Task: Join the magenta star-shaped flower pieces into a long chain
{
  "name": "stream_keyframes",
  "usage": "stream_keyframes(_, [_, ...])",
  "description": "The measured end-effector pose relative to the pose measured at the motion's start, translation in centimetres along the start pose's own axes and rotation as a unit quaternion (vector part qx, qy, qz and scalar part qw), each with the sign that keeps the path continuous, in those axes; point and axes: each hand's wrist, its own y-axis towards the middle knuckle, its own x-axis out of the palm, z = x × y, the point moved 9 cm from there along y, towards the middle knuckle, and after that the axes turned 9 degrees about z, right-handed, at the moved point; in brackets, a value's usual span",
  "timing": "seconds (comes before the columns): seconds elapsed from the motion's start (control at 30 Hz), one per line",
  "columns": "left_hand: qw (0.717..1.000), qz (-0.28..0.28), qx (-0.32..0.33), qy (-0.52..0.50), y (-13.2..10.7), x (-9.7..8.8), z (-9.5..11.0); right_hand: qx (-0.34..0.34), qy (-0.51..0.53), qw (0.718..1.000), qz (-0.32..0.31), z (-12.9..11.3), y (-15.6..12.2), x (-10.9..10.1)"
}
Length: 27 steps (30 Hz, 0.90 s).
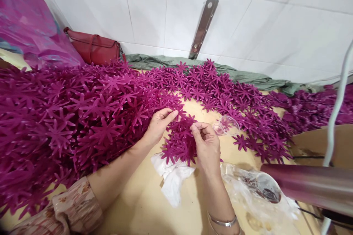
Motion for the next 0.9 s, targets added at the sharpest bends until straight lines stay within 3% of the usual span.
stream_keyframes(0.4, [0.996, 0.032, -0.022, -0.074, 0.36, -0.18, -0.88, 0.004, 0.006, 1.0, 0.003, 0.07, -0.07, 0.19])
stream_keyframes(0.7, [0.99, 0.047, -0.053, -0.121, 0.03, -0.06, -0.26, -0.003, -0.003, 1.0, 0.003, 0.17, -0.06, 0.16])
stream_keyframes(0.9, [0.988, 0.054, -0.041, -0.136, 0.06, -0.25, -0.53, -0.005, -0.001, 1.0, 0.007, 0.16, -0.09, 0.14])
